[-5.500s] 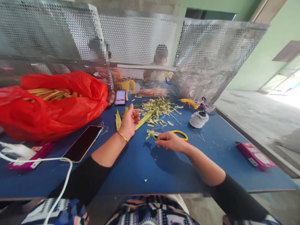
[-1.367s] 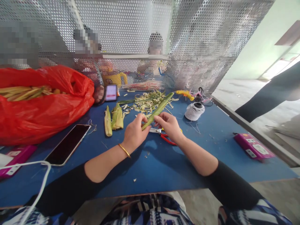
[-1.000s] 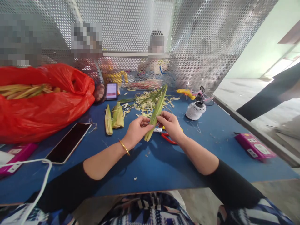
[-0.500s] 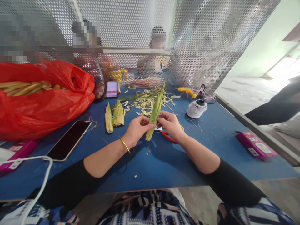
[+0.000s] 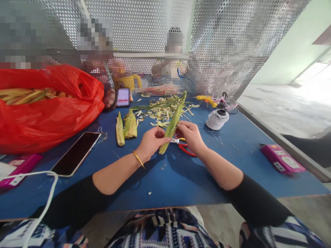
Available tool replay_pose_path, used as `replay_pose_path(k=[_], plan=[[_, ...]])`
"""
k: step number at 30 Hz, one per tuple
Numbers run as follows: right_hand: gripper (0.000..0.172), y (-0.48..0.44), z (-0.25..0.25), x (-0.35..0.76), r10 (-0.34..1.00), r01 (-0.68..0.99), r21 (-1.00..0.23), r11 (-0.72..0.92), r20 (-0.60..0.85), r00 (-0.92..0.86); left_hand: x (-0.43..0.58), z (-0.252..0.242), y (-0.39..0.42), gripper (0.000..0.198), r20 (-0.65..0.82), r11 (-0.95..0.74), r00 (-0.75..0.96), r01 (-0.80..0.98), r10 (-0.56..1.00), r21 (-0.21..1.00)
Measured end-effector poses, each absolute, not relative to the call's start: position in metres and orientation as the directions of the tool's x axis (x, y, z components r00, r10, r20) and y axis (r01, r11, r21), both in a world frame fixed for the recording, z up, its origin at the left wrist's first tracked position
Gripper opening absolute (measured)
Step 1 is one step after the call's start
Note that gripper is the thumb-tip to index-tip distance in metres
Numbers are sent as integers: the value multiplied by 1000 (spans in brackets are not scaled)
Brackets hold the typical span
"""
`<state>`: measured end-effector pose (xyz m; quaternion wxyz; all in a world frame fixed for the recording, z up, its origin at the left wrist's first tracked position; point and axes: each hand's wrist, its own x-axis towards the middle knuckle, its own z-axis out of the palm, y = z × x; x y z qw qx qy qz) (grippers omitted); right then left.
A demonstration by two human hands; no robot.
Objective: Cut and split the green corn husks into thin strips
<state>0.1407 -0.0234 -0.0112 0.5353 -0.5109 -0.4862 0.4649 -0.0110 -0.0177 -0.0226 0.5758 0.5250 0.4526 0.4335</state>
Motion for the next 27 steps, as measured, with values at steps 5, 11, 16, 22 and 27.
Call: replay_pose_path(k=[5,11,16,22,27], plan=[[11,-23,-12,141,995,-10,-1000,21,20,95,-13,-22,-18,45,-113,124,271,-25,956,992],[11,-23,-14,141,998,30,-1000,-4,-2,60,-15,-20,-16,45,-114,127,328,-19,938,992],[14,-24,-21,141,985,279,-948,155,172,35,-15,-11,-13,43,-75,97,239,-82,968,992],[20,-32,-21,134,964,534,-805,258,253,-85,-16,-14,-11,25,69,-74,145,29,987,997],[20,-31,-20,133,968,508,-825,248,236,-89,-17,-14,-8,12,39,-44,118,38,992,998]])
